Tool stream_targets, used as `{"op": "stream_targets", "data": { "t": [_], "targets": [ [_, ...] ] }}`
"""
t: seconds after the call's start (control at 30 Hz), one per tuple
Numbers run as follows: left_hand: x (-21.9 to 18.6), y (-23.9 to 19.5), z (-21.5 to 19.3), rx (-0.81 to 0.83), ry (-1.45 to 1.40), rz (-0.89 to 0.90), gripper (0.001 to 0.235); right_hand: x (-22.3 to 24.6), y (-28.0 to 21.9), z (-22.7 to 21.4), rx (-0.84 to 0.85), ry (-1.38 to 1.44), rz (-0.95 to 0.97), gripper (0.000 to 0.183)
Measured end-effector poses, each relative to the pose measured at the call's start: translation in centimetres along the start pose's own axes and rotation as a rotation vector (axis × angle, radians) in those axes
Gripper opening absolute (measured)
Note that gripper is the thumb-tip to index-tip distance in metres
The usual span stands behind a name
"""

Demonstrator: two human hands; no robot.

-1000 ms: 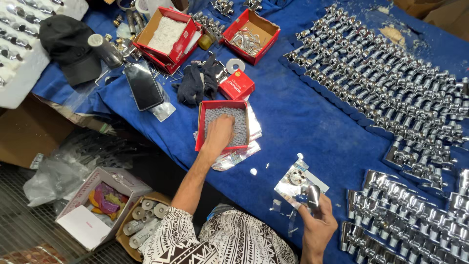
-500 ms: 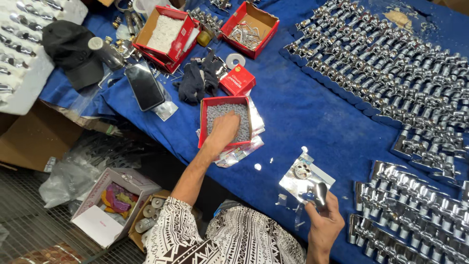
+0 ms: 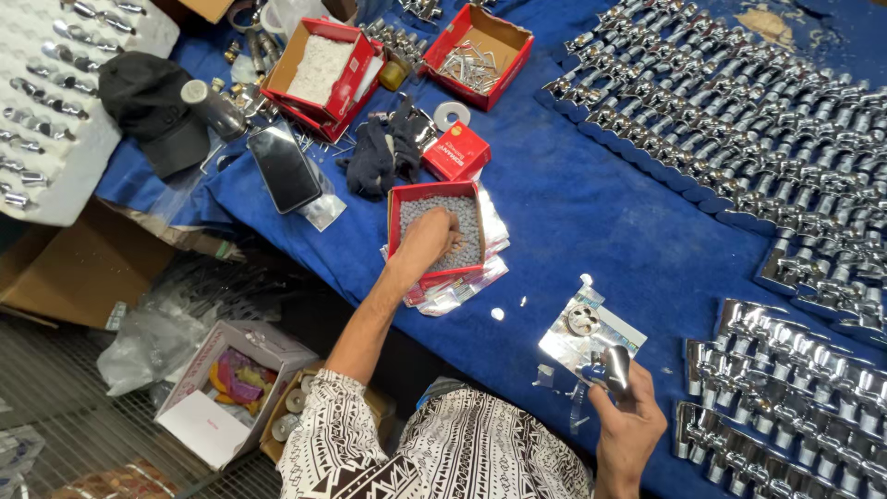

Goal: The person assembles faucets by picking up small components from a red tray and attaching them to the chrome-finished faucet bodies.

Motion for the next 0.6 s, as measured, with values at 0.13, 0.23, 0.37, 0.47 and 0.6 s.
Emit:
{"op": "stream_targets", "data": {
  "t": [0.13,0.23,0.37,0.47,0.6],
  "targets": [
    [-1.1,-1.6,0.0,-0.091,0.172,0.137,0.008,0.5,-0.4,-0.4,-0.043,-0.011,0.018,0.052],
    [-2.1,-2.5,-1.0,-0.143,0.134,0.167,0.007,0.1,-0.7,-0.9,-0.061,-0.021,0.012,0.050],
    [-3.6,-3.4,-3.5,-0.168,-0.014,0.090,0.014,-0.6,-0.9,-1.6,-0.083,0.006,0.033,0.050],
    [-4.2,-3.7,-5.1,-0.269,-0.323,0.005,0.011,-0.9,-0.9,-2.4,-0.106,0.033,0.033,0.053],
    [-4.6,-4.5,-4.8,-0.326,-0.968,-0.026,0.007,-1.3,-0.1,-2.5,-0.024,0.145,-0.032,0.044]
  ]
}}
Point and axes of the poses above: each hand's wrist, its own y-axis towards the middle knuckle, its own z-axis out of the palm, x = y × z, the point moved 3 cm from there along y, towards the middle knuckle, and after that the axes turned 9 degrees about y, right-handed, at the moved point
